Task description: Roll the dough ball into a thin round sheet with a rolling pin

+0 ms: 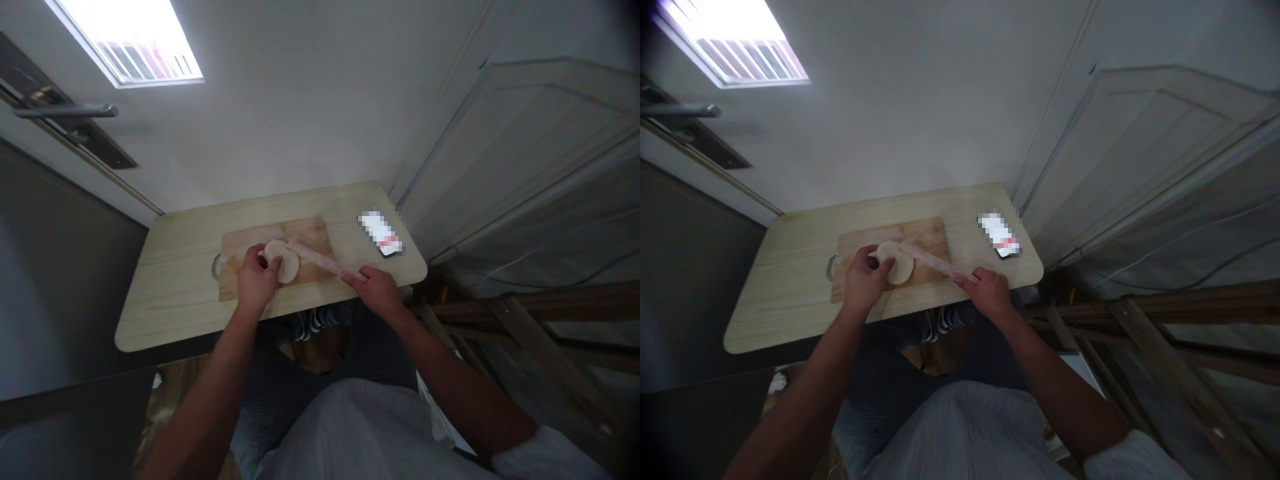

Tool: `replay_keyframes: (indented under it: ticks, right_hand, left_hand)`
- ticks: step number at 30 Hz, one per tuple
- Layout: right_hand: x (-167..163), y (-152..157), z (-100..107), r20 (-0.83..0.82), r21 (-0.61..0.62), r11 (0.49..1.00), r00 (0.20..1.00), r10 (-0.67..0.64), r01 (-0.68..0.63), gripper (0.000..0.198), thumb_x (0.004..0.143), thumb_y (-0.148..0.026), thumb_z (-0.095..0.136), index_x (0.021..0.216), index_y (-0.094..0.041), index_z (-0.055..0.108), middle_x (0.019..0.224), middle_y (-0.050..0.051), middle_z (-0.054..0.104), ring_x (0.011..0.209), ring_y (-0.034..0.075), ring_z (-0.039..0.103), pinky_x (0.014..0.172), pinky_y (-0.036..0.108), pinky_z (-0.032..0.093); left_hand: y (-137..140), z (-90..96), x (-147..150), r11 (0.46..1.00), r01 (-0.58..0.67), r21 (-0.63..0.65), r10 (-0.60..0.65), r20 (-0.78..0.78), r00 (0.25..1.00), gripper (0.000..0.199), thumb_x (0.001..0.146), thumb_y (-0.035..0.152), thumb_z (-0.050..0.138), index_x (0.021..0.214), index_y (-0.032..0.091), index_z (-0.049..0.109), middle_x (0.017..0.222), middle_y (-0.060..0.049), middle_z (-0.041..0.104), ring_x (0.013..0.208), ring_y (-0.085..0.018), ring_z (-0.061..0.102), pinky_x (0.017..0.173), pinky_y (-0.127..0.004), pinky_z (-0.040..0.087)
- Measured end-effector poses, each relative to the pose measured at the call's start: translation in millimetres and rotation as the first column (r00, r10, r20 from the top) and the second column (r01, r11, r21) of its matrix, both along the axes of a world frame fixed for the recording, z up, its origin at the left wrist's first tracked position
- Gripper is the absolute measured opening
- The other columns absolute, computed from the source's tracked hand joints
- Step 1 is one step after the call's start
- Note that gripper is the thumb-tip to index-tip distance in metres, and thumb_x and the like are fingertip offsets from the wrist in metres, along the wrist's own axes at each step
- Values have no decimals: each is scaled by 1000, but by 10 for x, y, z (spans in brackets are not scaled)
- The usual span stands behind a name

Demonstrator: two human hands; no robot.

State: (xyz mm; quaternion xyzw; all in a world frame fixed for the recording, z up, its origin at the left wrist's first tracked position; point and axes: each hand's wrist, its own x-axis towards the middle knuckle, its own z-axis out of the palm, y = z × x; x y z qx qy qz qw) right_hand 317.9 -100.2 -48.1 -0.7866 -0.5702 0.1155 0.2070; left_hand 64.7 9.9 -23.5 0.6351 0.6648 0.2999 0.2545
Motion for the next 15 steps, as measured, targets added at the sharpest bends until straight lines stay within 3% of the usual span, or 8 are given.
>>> replay_keyframes:
  ticks: [7, 13, 15]
  right_hand:
    - [-165, -21, 9, 93, 8, 994, 989, 112, -113, 62, 90, -74, 46, 64, -21, 60, 61, 3, 62, 60, 16, 53, 60, 29, 26]
    - [-281, -26, -10, 183, 4, 990, 973, 138, -141, 62, 93, -72, 45, 69, -20, 67, 68, 7, 69, 66, 18, 59, 63, 31, 25]
    - [-284, -25, -11, 193, 0, 989, 970, 146, -148, 61, 92, -72, 46, 70, -20, 69, 69, 7, 70, 67, 18, 60, 64, 31, 25]
  left_hand:
    - [-52, -22, -110, 996, -79, -30, 74, -121, 990, 40, 82, 49, 62, 111, 21, 60, 86, -7, 72, 83, -26, 70, 76, -38, 53]
    - [-142, 110, -175, 987, -107, -120, 58, -358, 932, 35, 86, 52, 57, 104, 22, 59, 89, -11, 72, 89, -35, 70, 79, -48, 52]
    - [-111, 146, -197, 995, -82, -65, 50, -386, 921, 27, 87, 45, 55, 102, 22, 60, 95, -11, 72, 94, -34, 68, 82, -48, 51]
